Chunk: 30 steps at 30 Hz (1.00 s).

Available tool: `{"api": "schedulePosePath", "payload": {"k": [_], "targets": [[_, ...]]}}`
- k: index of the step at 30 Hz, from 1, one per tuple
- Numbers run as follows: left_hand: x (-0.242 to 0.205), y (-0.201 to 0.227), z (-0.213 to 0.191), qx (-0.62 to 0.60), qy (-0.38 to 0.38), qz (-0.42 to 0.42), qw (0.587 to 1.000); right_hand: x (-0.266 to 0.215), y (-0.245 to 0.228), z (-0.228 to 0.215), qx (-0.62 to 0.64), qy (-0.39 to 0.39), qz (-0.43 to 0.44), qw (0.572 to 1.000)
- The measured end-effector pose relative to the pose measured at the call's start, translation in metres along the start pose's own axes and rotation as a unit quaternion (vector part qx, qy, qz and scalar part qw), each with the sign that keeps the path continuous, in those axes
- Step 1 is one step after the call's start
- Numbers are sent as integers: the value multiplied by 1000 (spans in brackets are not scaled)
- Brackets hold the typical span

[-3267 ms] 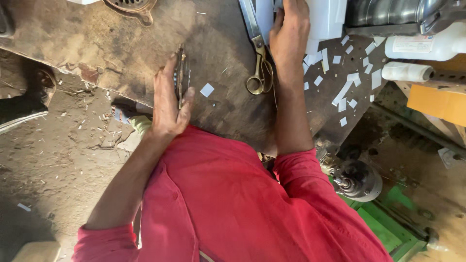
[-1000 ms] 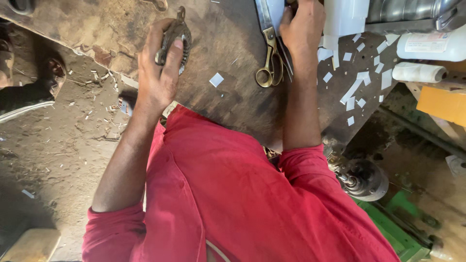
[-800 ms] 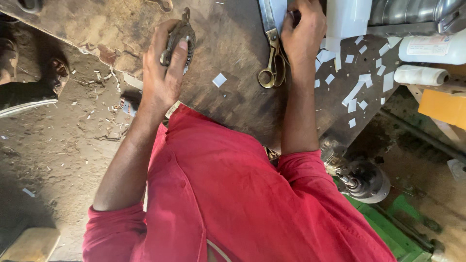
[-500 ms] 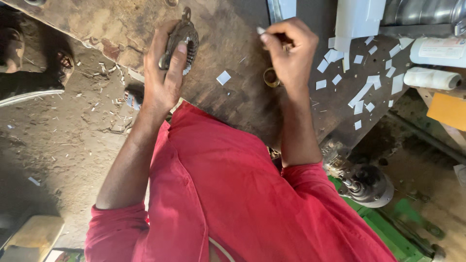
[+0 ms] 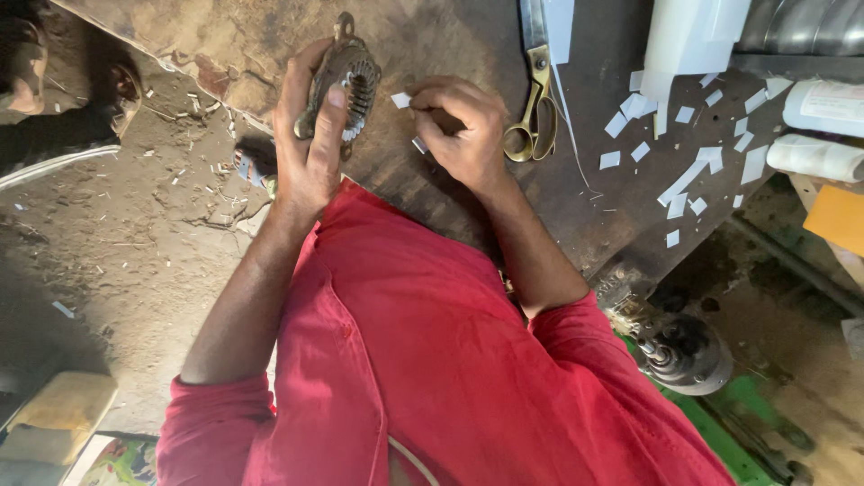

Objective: The person inserts small white plastic pieces into the slots of a circular metal stator core, then cuts a white plastic strip into smaller pieces using scissors and continues inserting them into the stator. The person handles the stator core and plastic pieces by hand throughout.

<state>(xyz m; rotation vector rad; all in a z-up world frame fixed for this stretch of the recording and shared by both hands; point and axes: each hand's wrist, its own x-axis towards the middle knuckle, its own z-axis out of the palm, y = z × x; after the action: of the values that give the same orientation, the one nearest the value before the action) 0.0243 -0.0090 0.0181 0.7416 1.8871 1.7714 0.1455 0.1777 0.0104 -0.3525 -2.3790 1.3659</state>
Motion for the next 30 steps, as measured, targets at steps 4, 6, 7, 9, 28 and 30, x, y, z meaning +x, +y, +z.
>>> {"api": "schedulePosePath", "payload": {"k": [4,6,7,9,28,30], "targets": [[1,3,-1,-20,-3,7,1000,-1,-5,4,-25,5,-41,999],[0,3,-1,-13,-1,-6,1000,-2,-5,6,-19,2,-33,999],[-1,2,-1,-14,-3,-3,1000,-2,-5,7,-20,-1,-22,1000],[-1,0,-1,-16,-6,2,1000,-3,-4,8,-17,-11,-12,1000],[-3,-3,-6,0,-25,15,1000,-1,6,26,92,-48,38,994],[-4,-2,-7,-8,-27,11,1000,0,11,28,117,-57,41,991]]}}
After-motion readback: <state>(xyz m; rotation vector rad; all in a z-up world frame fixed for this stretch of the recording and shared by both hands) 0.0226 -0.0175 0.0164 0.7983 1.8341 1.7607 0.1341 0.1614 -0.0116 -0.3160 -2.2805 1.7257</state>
